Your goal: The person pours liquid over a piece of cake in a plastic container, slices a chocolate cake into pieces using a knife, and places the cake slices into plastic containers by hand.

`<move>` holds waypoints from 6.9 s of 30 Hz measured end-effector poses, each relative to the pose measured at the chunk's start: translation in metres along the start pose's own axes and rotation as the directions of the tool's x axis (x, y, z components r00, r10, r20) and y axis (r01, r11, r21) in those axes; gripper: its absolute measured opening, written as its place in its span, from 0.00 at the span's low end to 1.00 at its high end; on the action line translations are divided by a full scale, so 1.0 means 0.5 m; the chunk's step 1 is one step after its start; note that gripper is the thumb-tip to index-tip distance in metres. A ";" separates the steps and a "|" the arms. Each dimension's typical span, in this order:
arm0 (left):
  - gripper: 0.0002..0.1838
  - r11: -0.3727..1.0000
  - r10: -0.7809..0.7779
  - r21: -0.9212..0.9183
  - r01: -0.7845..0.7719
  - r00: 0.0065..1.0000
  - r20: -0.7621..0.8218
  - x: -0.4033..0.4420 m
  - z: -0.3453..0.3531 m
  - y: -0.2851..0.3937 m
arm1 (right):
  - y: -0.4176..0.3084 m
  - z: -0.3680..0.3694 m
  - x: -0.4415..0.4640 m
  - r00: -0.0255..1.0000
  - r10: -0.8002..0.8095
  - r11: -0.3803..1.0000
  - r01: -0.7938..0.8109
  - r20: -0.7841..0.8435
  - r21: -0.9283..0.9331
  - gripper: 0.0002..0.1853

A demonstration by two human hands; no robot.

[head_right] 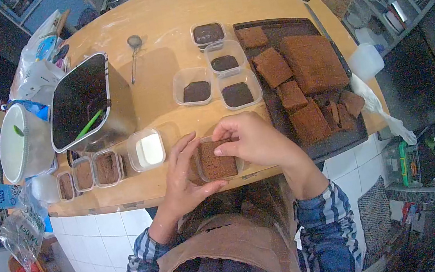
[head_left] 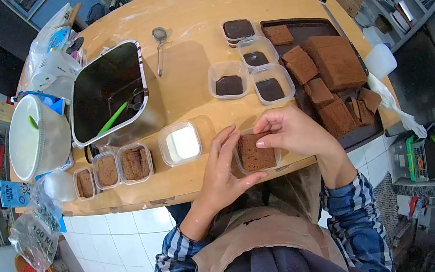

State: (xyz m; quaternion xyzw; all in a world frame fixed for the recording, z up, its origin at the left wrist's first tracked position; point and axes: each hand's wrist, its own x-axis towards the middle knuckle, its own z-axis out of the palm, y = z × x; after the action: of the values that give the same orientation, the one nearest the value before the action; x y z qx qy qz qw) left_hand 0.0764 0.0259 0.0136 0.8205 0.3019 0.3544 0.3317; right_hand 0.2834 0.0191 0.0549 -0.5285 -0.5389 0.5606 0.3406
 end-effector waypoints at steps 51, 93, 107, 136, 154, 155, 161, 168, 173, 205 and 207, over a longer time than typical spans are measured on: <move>0.47 0.999 -0.039 -0.026 0.038 0.999 -0.021 -0.001 0.005 -0.008 | -0.024 -0.008 -0.035 0.987 -0.140 0.933 0.157 0.076 -0.324 0.22; 0.44 0.999 -0.007 0.037 0.009 0.999 -0.048 0.000 0.010 -0.012 | 0.019 0.038 -0.073 0.901 -0.390 0.813 0.241 -0.189 -0.530 0.15; 0.42 1.000 -0.009 0.029 0.010 0.999 -0.032 -0.002 0.010 -0.015 | 0.015 0.070 -0.035 0.891 -0.451 0.668 0.294 -0.058 -0.684 0.15; 0.36 0.982 0.054 0.181 -0.056 0.998 0.015 0.011 0.000 0.007 | 0.001 0.038 -0.101 0.916 -0.395 0.616 0.205 -0.073 -0.760 0.13; 0.55 0.965 -0.168 -0.202 0.168 0.986 0.019 -0.017 0.039 -0.025 | 0.025 0.044 -0.124 0.957 -0.259 0.845 0.158 -0.133 -0.511 0.18; 0.56 0.943 -0.166 -0.291 0.161 0.986 0.010 -0.019 0.037 -0.029 | 0.018 0.041 -0.129 0.945 -0.308 0.845 0.219 -0.109 -0.489 0.18; 0.61 0.714 -0.105 -0.668 0.210 0.975 0.194 -0.010 -0.011 0.016 | -0.055 0.023 -0.150 0.823 -0.563 0.675 0.409 -0.071 -0.614 0.17; 0.62 0.635 0.025 -0.746 0.200 0.960 0.279 -0.014 -0.002 0.025 | -0.043 0.038 -0.124 0.814 -0.580 0.626 0.458 0.016 -0.632 0.18; 0.60 0.621 0.076 -0.762 0.181 0.954 0.289 -0.013 0.004 0.027 | -0.040 0.041 -0.120 0.819 -0.573 0.604 0.444 0.027 -0.661 0.17; 0.46 -0.596 -0.092 -0.644 0.479 0.756 0.648 -0.010 0.046 -0.009 | -0.043 0.100 -0.131 0.754 -0.625 0.360 0.509 0.203 -0.781 0.23; 0.46 -0.591 -0.104 -0.641 0.490 0.741 0.663 -0.009 0.044 -0.006 | -0.039 0.104 -0.129 0.762 -0.617 0.381 0.507 0.196 -0.773 0.24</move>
State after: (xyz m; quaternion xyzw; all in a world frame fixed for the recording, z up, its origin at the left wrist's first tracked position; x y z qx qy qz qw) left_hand 0.0902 0.0172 -0.0021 0.0236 0.0799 0.1948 0.9773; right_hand 0.2432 -0.0513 0.0808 -0.4402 -0.8518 0.0782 0.2730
